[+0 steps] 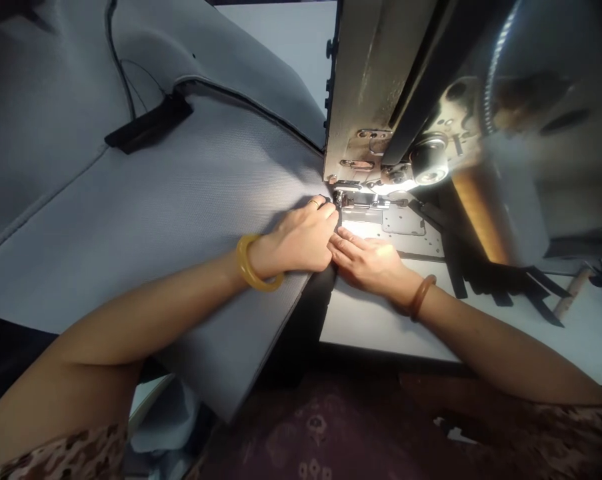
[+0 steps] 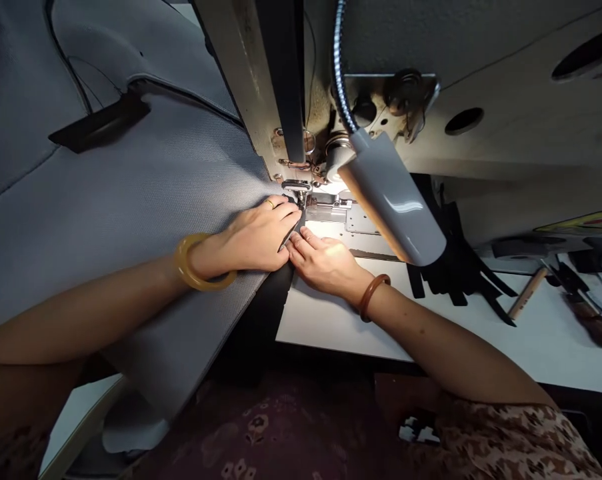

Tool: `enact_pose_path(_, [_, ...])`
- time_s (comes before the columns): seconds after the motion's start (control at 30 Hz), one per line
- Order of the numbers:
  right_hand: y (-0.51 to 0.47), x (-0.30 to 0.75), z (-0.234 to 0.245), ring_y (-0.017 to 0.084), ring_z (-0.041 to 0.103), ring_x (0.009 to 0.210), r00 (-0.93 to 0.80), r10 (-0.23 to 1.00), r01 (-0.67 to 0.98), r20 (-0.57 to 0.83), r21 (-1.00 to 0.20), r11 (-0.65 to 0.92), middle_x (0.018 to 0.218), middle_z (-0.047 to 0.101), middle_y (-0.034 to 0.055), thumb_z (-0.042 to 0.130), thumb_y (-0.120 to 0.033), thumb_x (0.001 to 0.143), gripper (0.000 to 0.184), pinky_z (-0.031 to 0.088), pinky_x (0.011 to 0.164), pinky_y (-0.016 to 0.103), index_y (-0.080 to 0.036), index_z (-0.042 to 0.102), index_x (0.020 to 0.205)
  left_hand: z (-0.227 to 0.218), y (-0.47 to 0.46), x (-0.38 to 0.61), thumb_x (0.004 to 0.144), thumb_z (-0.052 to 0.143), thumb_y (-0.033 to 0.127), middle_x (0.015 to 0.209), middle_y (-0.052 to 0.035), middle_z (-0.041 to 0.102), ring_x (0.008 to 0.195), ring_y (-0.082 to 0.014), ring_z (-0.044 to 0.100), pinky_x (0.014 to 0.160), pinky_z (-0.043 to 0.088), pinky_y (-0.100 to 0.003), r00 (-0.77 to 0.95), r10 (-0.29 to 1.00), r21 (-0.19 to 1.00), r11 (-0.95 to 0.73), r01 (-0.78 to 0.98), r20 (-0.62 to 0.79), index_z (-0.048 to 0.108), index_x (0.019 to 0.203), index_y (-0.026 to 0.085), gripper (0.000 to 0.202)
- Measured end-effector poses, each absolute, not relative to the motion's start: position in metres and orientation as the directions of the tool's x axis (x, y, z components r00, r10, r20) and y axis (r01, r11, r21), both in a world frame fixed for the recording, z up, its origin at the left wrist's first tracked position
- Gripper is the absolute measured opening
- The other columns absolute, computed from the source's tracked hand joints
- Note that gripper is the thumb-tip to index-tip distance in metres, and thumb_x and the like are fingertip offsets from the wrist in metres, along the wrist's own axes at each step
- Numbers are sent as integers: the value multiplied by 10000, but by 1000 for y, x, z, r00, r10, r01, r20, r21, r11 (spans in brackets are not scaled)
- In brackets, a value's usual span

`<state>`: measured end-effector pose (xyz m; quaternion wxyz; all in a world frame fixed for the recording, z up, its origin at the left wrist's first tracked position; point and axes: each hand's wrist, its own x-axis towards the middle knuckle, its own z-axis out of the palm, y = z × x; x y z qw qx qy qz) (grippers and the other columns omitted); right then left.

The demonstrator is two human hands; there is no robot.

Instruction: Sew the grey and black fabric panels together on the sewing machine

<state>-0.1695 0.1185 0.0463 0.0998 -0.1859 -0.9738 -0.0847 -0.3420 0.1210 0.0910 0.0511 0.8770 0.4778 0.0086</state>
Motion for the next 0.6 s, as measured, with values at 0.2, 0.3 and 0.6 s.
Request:
enact_pose_path(0.2, [117,-169,45,262,549,1076,-885,353,403,305,120,907,1143,615,143,385,-159,881,332,499,750,335,-50,601,1110,92,122,-340,659,465,235,1090,-134,511,1049,-275,449,761,452,-335,523,852,34,-522,852,-30,551,965,94,348])
enact_pose_path(0.3, [117,-170,45,250,570,1036,-869,333,407,365,144,902,1107,637,123,409,-159,860,314,494,721,311,-56,626,1063,91,123,-340,651,464,242,1087,-129,503,1035,-271,451,735,449,-329,519,855,25,-519,855,-9,549,954,103,344])
enact_pose_path(0.6, [119,-168,42,237,562,1051,-865,360,424,350,126,897,1108,638,111,413,-170,833,322,491,758,308,-81,638,1045,88,121,-338,634,487,215,1016,-122,518,947,-235,474,702,443,-314,512,857,45,-514,857,55,549,886,110,280])
